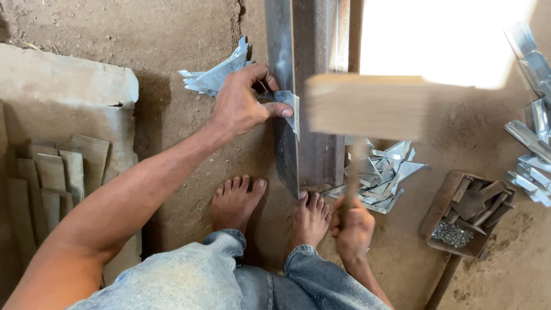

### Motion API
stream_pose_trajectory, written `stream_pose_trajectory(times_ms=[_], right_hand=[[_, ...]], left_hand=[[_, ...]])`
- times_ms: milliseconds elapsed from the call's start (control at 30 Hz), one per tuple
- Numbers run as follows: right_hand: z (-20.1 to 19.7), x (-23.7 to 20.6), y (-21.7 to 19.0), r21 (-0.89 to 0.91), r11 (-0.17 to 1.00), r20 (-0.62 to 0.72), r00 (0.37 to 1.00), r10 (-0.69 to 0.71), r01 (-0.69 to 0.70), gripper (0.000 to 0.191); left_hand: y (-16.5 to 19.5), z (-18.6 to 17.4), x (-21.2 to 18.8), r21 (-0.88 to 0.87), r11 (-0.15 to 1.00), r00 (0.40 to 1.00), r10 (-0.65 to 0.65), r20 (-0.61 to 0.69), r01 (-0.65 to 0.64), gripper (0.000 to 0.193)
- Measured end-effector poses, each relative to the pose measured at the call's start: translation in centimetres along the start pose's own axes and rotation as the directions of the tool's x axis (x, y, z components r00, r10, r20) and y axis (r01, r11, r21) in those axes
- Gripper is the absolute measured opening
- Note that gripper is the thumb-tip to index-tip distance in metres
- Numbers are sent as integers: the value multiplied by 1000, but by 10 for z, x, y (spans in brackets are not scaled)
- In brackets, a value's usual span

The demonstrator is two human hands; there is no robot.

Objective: The person places small triangular sheet-metal pieces against a steel angle iron on the ground and hammers them with a wooden mallet to bend the flaps, working one piece at a time. At the end the person gathers the bent pieces from the ground and places them into a wooden box.

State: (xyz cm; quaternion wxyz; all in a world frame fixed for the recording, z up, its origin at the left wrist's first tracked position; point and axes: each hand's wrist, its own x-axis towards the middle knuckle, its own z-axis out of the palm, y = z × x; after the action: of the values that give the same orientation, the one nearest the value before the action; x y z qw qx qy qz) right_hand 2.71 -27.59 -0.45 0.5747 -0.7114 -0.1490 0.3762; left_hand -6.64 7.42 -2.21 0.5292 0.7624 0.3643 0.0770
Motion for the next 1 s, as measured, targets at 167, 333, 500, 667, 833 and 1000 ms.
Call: stream_pose_trajectory(times_ms=[167, 333, 500, 667, 833, 1000], right_hand=[[-1, -4, 16, 334, 928, -134, 983, -125, 164, 52], [-1, 0, 23, 94, 963, -103, 959, 263, -254, 60], [0, -2, 21, 396, 918, -101, 992, 75, -29, 46], [7, -3, 21, 237, 966, -101, 987, 127, -100, 51], [7, 5, 25, -2, 996, -35, 996, 85, -85, 47], [-6, 5, 20, 36, 969, -252, 936, 244, -243, 38]], left_hand=[[7, -2, 0, 3, 1000, 1000, 8, -14, -8, 59], [1, 0, 2, -21, 1000, 1000, 8, -8, -9, 63], [-8, 6, 3, 41, 997, 998, 66, -8, -66, 65], [-11, 6, 2, 15, 995, 996, 94, -4, -94, 68], [-4, 2, 0, -13, 994, 994, 111, 6, -111, 67], [16, -11, 2, -28, 988, 980, 155, 126, -153, 58]])
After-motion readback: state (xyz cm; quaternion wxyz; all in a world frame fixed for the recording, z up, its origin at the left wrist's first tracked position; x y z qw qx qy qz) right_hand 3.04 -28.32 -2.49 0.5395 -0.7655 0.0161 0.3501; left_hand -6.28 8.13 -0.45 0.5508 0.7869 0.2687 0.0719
